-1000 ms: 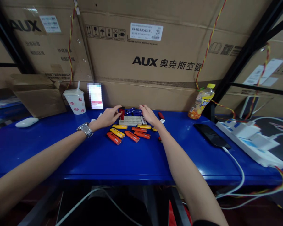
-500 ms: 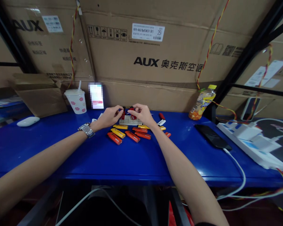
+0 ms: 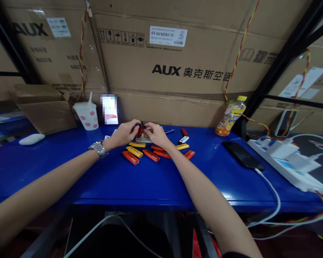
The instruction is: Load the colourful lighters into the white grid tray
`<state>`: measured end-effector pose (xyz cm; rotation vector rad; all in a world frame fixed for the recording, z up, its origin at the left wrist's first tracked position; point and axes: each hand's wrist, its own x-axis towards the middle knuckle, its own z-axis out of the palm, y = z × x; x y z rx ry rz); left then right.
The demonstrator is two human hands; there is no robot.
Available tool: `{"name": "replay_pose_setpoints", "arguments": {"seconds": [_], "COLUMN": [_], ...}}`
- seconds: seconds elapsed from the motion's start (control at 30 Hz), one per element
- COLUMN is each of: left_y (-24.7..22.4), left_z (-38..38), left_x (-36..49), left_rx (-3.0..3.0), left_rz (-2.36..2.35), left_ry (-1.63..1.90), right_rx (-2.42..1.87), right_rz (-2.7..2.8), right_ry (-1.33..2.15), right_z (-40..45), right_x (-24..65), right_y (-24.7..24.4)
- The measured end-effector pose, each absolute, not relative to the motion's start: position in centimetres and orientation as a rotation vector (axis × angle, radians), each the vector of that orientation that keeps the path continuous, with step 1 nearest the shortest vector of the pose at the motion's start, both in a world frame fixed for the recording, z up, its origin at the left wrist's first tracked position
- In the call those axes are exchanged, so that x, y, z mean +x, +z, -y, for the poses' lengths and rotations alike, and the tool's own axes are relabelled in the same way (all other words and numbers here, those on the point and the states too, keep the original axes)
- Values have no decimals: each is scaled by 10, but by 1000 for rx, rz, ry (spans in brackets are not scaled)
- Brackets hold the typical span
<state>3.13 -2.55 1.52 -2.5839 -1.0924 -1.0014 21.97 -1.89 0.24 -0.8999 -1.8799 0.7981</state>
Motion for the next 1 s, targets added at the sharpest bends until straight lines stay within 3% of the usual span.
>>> {"name": "replay_pose_setpoints", "arguments": {"seconds": [0.4, 0.5, 0.6, 0.7, 1.0], "left_y": [14, 14, 15, 15, 15], "left_z": [25, 25, 25, 26, 27], "left_x": [30, 29, 29, 29, 30], "left_rx": [-2649, -2642, -2632, -2618, -2602], "left_rz": [1065, 1085, 1109, 1138, 1173], "left_ry": [-923, -905, -898, -880, -871], "right_rx": [-954, -1236, -1849, -2326, -2453], "right_rz": [1865, 1812, 1710, 1479, 1534], "right_ry": [481, 221, -62, -102, 10], "right_z": [16, 12, 11, 11, 4], "right_x": [230, 252, 284, 314, 326], "right_y": [14, 21, 22, 17, 10]}}
